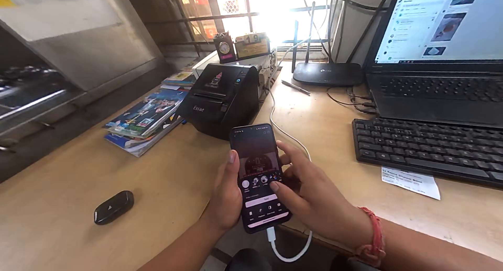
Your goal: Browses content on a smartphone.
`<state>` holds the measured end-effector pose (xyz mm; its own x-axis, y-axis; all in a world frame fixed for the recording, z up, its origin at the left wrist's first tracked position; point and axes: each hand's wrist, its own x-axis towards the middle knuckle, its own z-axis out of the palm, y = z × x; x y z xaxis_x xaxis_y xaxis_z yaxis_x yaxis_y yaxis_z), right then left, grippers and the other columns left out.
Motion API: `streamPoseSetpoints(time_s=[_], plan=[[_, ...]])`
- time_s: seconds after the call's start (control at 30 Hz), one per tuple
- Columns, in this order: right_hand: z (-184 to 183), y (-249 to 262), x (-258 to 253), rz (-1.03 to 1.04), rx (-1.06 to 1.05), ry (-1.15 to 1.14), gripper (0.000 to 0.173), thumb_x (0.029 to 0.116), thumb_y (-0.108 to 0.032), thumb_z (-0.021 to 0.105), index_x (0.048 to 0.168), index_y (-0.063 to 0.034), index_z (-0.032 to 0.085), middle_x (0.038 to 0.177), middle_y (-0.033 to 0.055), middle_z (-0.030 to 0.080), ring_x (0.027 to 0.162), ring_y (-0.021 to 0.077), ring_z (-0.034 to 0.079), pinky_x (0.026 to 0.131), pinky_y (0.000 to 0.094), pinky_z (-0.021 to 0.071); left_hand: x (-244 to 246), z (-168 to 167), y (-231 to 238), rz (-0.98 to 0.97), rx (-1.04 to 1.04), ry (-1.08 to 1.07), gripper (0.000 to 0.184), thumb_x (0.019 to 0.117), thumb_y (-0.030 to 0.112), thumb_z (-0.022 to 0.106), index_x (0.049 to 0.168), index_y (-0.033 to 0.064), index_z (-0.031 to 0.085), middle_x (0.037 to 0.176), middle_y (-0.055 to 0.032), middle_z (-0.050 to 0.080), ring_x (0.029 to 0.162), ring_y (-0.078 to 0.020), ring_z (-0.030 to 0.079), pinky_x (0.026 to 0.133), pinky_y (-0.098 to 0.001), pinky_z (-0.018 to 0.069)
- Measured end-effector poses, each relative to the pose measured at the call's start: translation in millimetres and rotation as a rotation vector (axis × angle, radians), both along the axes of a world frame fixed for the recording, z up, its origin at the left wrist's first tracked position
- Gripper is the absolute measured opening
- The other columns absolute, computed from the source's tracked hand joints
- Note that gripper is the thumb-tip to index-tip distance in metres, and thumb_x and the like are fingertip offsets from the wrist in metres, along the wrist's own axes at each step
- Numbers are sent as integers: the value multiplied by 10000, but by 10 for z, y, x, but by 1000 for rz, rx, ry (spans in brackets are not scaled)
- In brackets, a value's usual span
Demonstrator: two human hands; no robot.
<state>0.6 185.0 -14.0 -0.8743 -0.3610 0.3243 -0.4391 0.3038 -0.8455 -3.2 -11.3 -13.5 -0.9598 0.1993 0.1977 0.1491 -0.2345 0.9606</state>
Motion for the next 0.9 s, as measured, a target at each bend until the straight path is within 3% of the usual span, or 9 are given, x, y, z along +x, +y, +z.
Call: streamPoseSetpoints(time_s=[0.7,0.9], plan=[[23,0,13,-34,2,42,602,1005,-286,577,1553,-168,356,1129,-29,669,842,29,682,731,235,615,14,-14,-12,15,-7,20,613,1057,610,249,1324,185,600,1177,-72,704,1079,-182,696,909,-404,598],[17,-12,21,-102,-28,92,523,998,-257,593,1478,-161,408,1055,-49,662,760,24,662,659,224,601,25,-39,-30,9,-56,86,634,1038,648,261,1306,194,613,1156,-50,708,1070,-164,695,919,-391,593]])
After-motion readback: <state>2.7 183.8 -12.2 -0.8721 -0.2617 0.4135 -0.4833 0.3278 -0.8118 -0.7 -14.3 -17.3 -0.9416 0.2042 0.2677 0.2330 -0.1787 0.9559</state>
